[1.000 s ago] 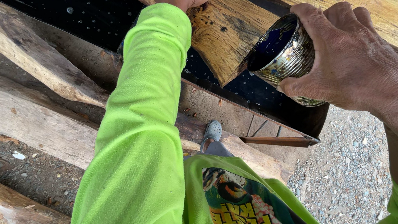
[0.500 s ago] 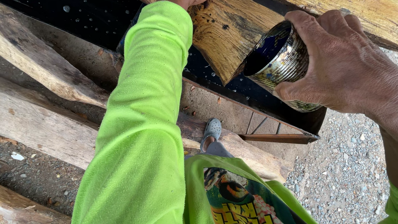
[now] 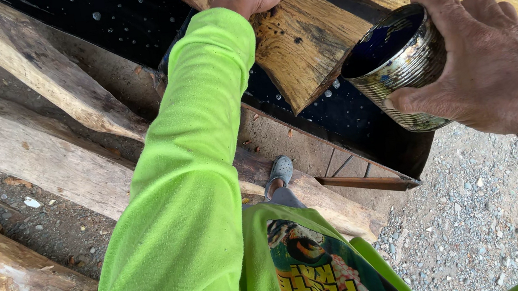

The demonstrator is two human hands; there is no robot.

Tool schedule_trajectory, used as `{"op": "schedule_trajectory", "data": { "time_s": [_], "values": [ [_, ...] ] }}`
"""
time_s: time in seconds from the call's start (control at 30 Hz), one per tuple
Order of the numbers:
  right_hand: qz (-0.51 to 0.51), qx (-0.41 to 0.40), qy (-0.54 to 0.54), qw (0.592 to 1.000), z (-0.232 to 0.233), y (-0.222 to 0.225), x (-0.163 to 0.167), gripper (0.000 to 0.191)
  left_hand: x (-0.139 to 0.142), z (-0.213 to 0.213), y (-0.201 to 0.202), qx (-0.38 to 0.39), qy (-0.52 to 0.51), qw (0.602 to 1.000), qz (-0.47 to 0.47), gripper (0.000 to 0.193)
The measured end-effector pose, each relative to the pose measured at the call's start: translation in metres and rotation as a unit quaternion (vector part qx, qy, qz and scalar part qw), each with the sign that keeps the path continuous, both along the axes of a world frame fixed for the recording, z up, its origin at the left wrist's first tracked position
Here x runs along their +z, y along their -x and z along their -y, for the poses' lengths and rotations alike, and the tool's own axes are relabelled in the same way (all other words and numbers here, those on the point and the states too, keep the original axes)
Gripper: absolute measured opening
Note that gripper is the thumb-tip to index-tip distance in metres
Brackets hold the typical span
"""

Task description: The person scoops dark liquid from a long wooden trough using a tin can and pours it into a cut plastic bottle, repeating the transfer along the trough, then lifts and repositions the bottle and a second cut plastic jug.

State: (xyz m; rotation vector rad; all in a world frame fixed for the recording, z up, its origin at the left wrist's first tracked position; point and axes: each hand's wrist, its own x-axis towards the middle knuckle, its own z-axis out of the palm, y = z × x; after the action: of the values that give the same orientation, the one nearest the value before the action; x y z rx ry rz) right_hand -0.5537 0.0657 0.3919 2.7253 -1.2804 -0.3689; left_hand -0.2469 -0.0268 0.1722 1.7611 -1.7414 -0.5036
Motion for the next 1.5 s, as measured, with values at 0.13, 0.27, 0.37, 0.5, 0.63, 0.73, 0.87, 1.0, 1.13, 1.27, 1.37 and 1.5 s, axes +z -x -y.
{"op": "schedule_trajectory", "data": {
  "time_s": [0.13,0.27,0.37,0.5,0.63,0.73,0.87,1.0,1.13,1.27,1.37,1.5],
  "values": [
    [-0.002,-0.009,-0.007,1.0,0.01,-0.002,-0.002,0.125,0.001,-0.01,0.001,0.048,0.004,0.998,0.031,0.061],
    [-0.019,0.021,0.01,1.0,0.017,-0.006,-0.002,0.125,0.002,-0.013,0.0,0.075,-0.05,0.995,0.046,0.082],
    [-0.02,-0.016,-0.02,0.999,0.019,-0.009,0.0,0.121,0.01,-0.018,0.001,0.056,-0.053,0.996,0.051,0.083],
    [-0.019,0.008,-0.017,1.0,0.023,-0.017,0.001,0.121,0.029,-0.034,0.01,0.025,-0.132,0.991,-0.025,0.075],
    [-0.091,-0.008,-0.02,0.996,0.033,-0.03,0.01,0.12,0.048,-0.03,0.028,-0.062,-0.182,0.981,-0.029,0.082],
    [-0.129,-0.011,-0.03,0.991,0.041,-0.041,0.014,0.123,0.048,-0.024,0.034,-0.063,-0.183,0.977,-0.087,0.089],
    [-0.135,-0.003,-0.044,0.99,0.049,-0.044,0.014,0.12,0.035,-0.019,0.032,-0.067,-0.166,0.977,-0.117,0.101],
    [-0.123,-0.001,-0.053,0.991,0.057,-0.041,0.009,0.121,0.028,-0.014,0.028,-0.048,-0.162,0.978,-0.125,0.101],
    [-0.128,-0.014,-0.075,0.989,0.063,-0.041,0.009,0.118,0.028,-0.016,0.028,-0.065,-0.149,0.981,-0.104,0.1],
    [-0.127,0.001,-0.079,0.989,0.06,-0.043,0.01,0.119,0.03,-0.019,0.028,-0.055,-0.16,0.979,-0.11,0.096],
    [-0.14,0.004,-0.052,0.989,0.057,-0.046,0.011,0.119,0.028,-0.016,0.026,-0.048,-0.162,0.98,-0.109,0.092],
    [-0.154,0.003,-0.042,0.987,0.059,-0.048,0.012,0.118,0.019,-0.013,0.021,-0.033,-0.099,0.972,-0.208,0.086]
  ]
}}
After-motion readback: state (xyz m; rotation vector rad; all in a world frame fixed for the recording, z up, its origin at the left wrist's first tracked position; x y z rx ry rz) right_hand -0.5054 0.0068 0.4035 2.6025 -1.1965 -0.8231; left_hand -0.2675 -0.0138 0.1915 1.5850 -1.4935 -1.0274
